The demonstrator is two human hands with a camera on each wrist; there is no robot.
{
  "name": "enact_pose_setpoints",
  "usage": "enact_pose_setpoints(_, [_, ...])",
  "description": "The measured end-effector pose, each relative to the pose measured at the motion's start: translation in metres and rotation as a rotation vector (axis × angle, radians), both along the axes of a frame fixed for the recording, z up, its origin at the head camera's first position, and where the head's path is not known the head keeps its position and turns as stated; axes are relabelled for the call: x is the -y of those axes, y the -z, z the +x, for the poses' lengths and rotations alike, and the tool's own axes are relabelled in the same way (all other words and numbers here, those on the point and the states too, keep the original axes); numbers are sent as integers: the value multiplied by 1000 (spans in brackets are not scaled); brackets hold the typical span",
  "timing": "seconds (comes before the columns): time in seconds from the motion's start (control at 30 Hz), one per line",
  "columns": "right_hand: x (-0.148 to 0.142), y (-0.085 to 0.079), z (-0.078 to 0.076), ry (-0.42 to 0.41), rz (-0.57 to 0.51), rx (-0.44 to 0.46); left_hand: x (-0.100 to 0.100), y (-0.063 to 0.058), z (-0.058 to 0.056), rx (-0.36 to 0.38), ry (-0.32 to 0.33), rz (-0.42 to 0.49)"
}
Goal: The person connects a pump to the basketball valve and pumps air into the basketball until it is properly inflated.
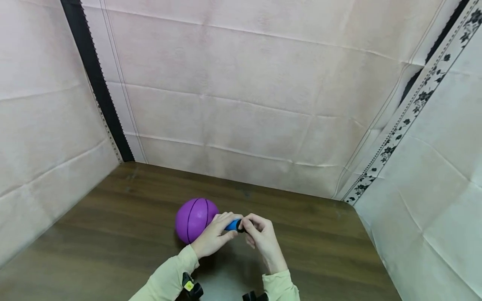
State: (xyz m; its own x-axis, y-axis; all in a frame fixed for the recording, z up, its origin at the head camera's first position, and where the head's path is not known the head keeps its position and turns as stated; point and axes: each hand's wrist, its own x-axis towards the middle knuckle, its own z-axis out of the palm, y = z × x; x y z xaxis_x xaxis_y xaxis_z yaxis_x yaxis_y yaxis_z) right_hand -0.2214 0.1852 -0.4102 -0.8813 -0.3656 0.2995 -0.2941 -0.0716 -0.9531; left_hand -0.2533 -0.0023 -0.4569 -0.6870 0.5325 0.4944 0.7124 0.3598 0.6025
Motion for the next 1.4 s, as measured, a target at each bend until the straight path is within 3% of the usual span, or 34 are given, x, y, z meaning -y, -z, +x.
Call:
enact_pose_setpoints(0.13, [-8,-11,6,29,89,-54,3,-3,1,4,9,-2])
enact_pose_setpoints(0.2, [-15,-18,11,21,82,-89,4,-4,0,-1,14,-4])
enact_pose_setpoints(0.37, [-37,-31,25,-27,-104,-235,9,-5,-1,-33,-16,-39])
enact_pose_setpoints(0.47, [-44,-30,23,-104,-180,-314,11,-5,-2,-43,-35,-70])
enact_pose_setpoints(0.63, [-45,-26,17,-210,-161,-271,13,-8,-2,-76,-69,-100])
enact_pose_setpoints(0.83, [-31,-18,7,-188,-17,-51,10,-7,-1,-64,-42,-84])
enact_pose_setpoints(0.97, [-18,-10,1,-145,35,18,6,-6,1,-54,-22,-79])
enact_pose_setpoints(1.2, [-22,-11,7,-58,71,-40,11,-13,6,-26,-7,-151])
enact_pose_setpoints(1.4, [-44,-20,16,-116,-190,-265,21,-18,2,-82,-78,-174])
